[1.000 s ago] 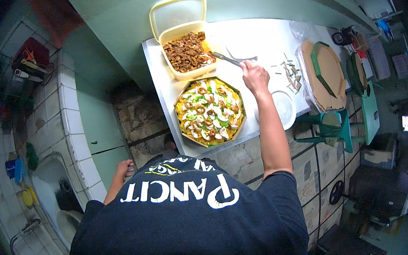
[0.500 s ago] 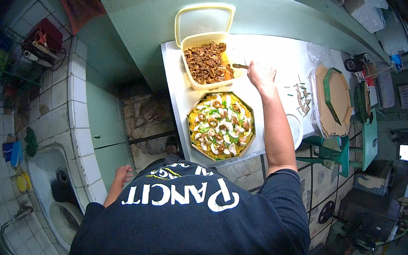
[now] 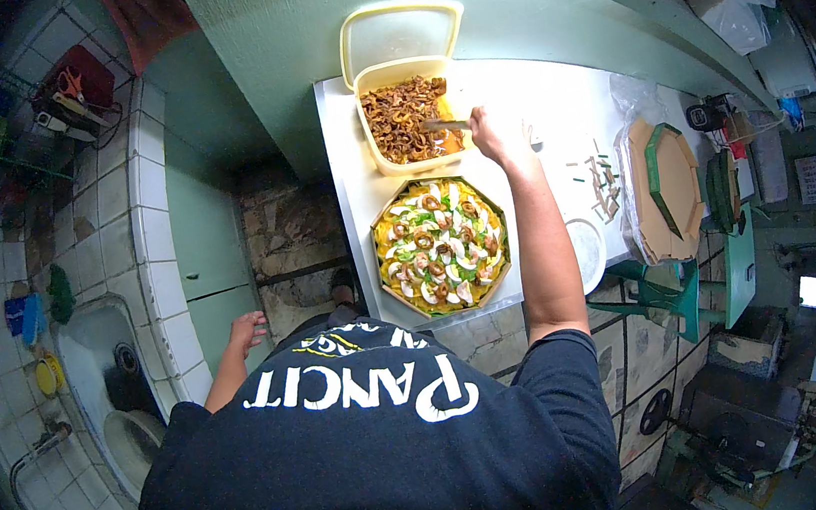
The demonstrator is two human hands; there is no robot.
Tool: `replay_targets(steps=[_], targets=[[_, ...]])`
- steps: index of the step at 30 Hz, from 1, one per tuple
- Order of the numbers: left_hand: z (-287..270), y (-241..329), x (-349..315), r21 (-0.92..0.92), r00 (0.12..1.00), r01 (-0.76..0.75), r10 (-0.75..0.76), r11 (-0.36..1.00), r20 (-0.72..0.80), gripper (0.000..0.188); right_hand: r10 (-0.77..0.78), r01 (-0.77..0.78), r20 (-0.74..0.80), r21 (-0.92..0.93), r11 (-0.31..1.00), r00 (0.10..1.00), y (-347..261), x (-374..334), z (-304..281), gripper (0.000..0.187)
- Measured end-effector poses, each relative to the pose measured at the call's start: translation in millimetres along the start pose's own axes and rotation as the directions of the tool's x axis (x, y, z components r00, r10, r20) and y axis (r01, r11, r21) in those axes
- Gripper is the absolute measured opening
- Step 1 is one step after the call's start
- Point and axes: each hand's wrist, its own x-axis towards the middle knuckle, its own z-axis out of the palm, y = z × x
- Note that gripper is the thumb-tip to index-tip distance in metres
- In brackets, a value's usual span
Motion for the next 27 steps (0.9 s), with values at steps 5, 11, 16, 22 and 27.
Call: replay_targets(steps=[5,11,16,22,27], targets=[[3,-18,-12,0.013,0.998,0.060,-0.060,0.998,-0.003,0.031,-0.205,0.211,-0.075,0.087,0.974,0.976,13,18,40,0.019],[1,-26,-15,-0.015,0.997,0.078,-0.078,0.997,-0.003,0.031,-0.164,0.165,-0.258,-0.019,0.986,0.952,21,34,35,0.015],[-1,-22,-13,-0.014,0.997,0.067,-0.068,0.998,-0.026,0.029,-0.183,0.169,-0.373,-0.071,0.983,0.910,-7,1,13,0.013],[-3,-22,-14,-0.007,0.999,0.052,-0.052,0.999,-0.010,0.029,-0.210,0.184,-0.405,-0.102,0.978,0.890,-30,-15,26,0.015],[3,-21,-19,0.007,0.998,0.058,-0.058,0.998,-0.008,0.029,0.060,-0.052,-0.264,0.037,0.998,0.963,-4,-23,18,0.022]])
